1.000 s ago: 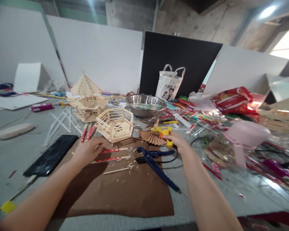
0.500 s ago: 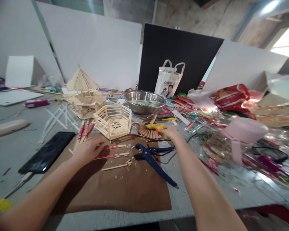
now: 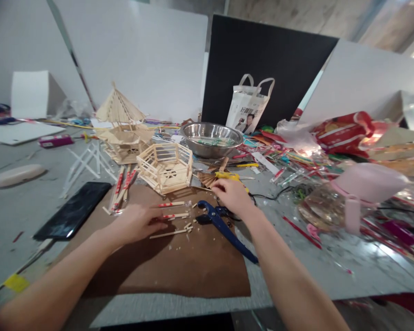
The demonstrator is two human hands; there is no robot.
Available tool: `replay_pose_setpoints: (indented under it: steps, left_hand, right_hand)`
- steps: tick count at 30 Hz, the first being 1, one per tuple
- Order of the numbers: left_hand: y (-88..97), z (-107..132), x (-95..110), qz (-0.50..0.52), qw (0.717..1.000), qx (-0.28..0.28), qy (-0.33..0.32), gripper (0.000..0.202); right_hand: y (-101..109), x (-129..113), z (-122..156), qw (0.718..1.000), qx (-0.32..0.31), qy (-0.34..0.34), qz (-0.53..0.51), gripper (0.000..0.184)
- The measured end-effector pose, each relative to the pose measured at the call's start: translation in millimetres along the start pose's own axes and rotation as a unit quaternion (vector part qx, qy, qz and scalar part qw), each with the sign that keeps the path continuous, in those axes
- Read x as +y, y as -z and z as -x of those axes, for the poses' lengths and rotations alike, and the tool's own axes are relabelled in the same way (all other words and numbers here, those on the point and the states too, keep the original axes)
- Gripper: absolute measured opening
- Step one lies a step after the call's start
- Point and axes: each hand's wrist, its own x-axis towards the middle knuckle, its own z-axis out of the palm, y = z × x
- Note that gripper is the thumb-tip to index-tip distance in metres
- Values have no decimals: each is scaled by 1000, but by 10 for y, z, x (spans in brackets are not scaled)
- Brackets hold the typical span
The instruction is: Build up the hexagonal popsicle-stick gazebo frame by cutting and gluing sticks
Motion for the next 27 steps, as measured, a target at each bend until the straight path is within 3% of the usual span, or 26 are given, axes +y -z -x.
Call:
replay_pose_setpoints:
  steps: [7,10,15,18,22,25,27]
  left_hand:
    - [-90,-25,196,-2,996,-89,-5,23]
    - [-93,-18,169,-2,996,-92,2,21]
    - [-62,9,63,27,997,-75,17,18]
    - [-38,9,32,92,993,-67,37,17]
    - [15,-10,72,215,975,-52,18,21]
    - [37,-30,110,321,945,-52,29,22]
    - [27,-44,122,410,907,-61,76,16]
  right_hand:
    - [-209,-331,239,987,-119,104,1,18]
    - [-316,-386,291,979,-152,133,39,19]
    - [-425,-414,343,966,-150,183,107,18]
    - [-441,-420,354,959,-150,200,131,18]
    - [-463,-461,348,949,-147,231,156,20]
    - [-495,-495,343,947,-138,241,165,20]
    - [-511,-507,342,954,-136,230,136,19]
